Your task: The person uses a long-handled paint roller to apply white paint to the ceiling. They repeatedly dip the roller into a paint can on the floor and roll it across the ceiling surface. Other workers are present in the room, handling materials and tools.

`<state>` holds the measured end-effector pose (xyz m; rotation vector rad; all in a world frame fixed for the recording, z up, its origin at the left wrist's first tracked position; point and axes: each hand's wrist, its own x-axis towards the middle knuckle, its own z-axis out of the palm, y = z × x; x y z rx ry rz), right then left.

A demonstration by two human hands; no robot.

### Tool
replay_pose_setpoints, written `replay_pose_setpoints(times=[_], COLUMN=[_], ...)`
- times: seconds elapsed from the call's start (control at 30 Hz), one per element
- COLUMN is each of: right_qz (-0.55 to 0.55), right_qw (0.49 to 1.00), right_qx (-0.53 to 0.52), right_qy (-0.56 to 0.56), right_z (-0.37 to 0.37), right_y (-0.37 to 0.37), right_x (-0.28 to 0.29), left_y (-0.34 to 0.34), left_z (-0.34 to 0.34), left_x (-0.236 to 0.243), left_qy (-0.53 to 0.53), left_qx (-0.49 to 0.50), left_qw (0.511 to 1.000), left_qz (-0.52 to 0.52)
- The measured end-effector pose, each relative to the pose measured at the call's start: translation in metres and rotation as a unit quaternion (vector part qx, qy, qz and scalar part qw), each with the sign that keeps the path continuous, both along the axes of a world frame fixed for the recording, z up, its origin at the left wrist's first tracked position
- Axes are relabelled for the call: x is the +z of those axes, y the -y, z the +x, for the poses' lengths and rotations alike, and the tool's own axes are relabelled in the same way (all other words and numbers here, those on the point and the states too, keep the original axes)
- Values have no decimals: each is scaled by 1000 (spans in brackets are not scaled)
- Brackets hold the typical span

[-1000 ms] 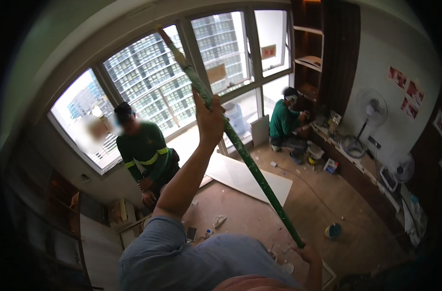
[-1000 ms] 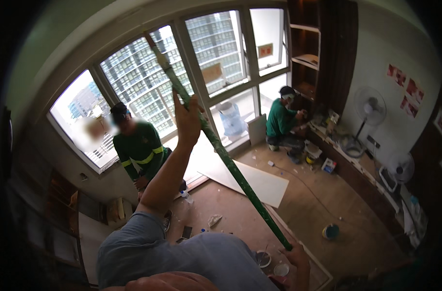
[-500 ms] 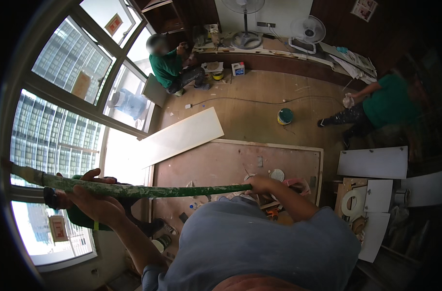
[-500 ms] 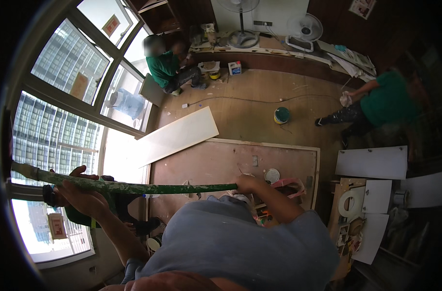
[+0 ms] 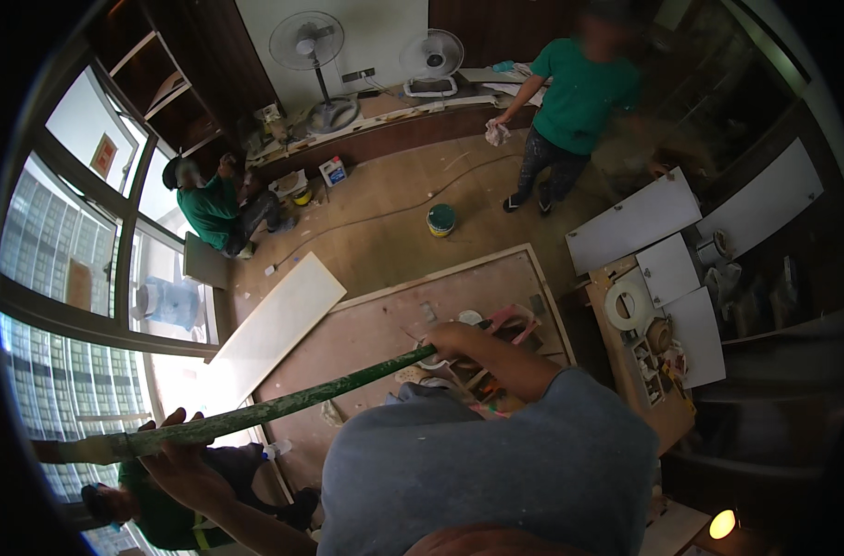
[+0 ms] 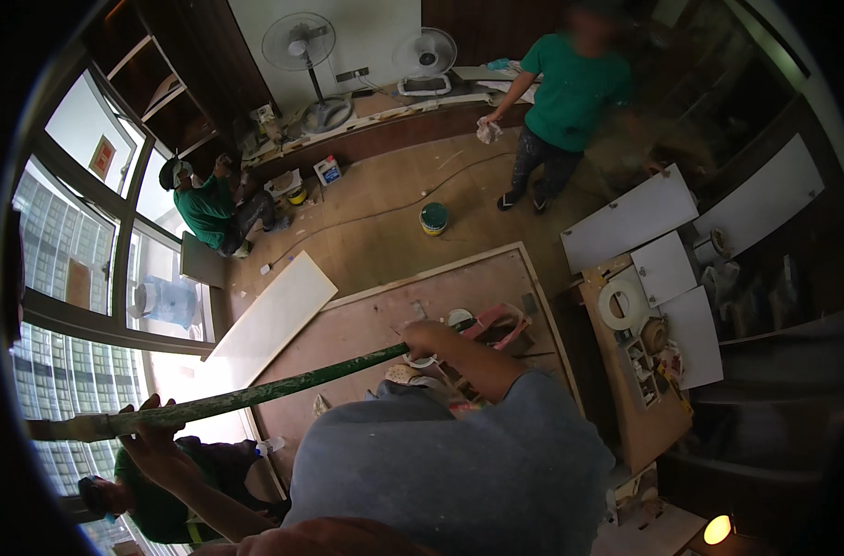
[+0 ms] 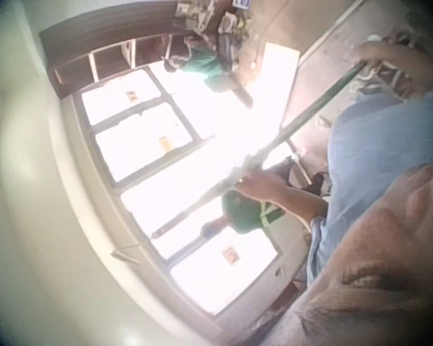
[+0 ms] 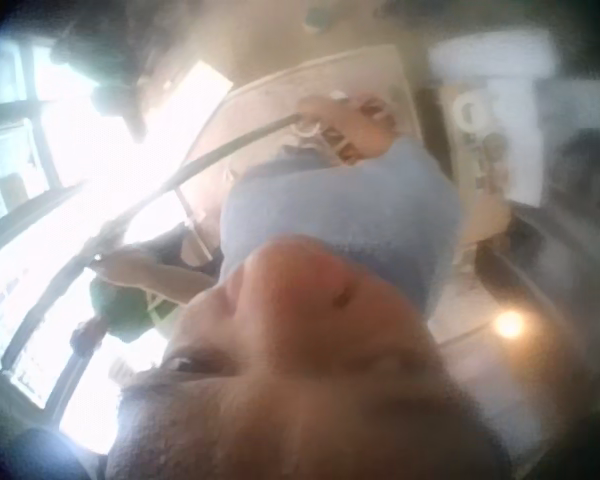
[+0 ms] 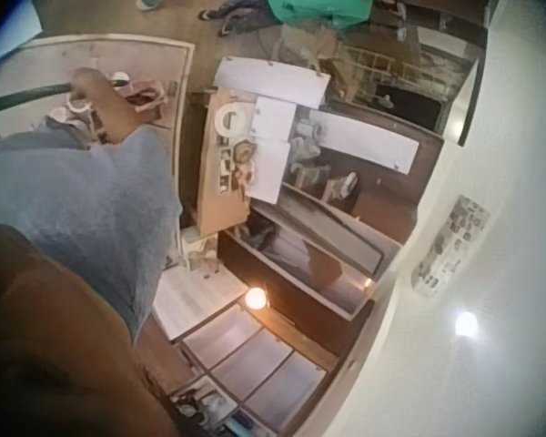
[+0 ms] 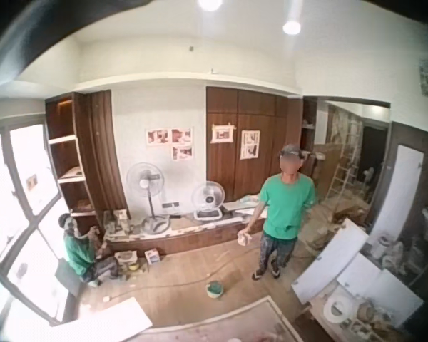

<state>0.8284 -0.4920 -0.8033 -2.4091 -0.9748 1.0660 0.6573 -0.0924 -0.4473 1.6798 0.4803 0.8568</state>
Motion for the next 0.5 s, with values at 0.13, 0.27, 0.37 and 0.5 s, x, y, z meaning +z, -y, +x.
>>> replay_pose_setpoints(times=[0.13,0.27,0.37,0.5], right_qz=[0,-87,-50,-75], right_qw=[1000,994,993,996], right_qx=[12,-61,-75,-7], right_qy=[23,6,71,38], right_z=[-25,-46,-55,-53], right_y=[28,51,54,16], right_x=[53,76,109,159], left_y=[-6,11,12,17], left_z=[-60,-109,-146,-192], left_x=[-18,-22,-39,-74], left_qy=[-4,14,70,44], left_qx=[-57,-91,-122,-89], left_qw=[998,992,984,972], left_qz=[9,-83,-109,-213])
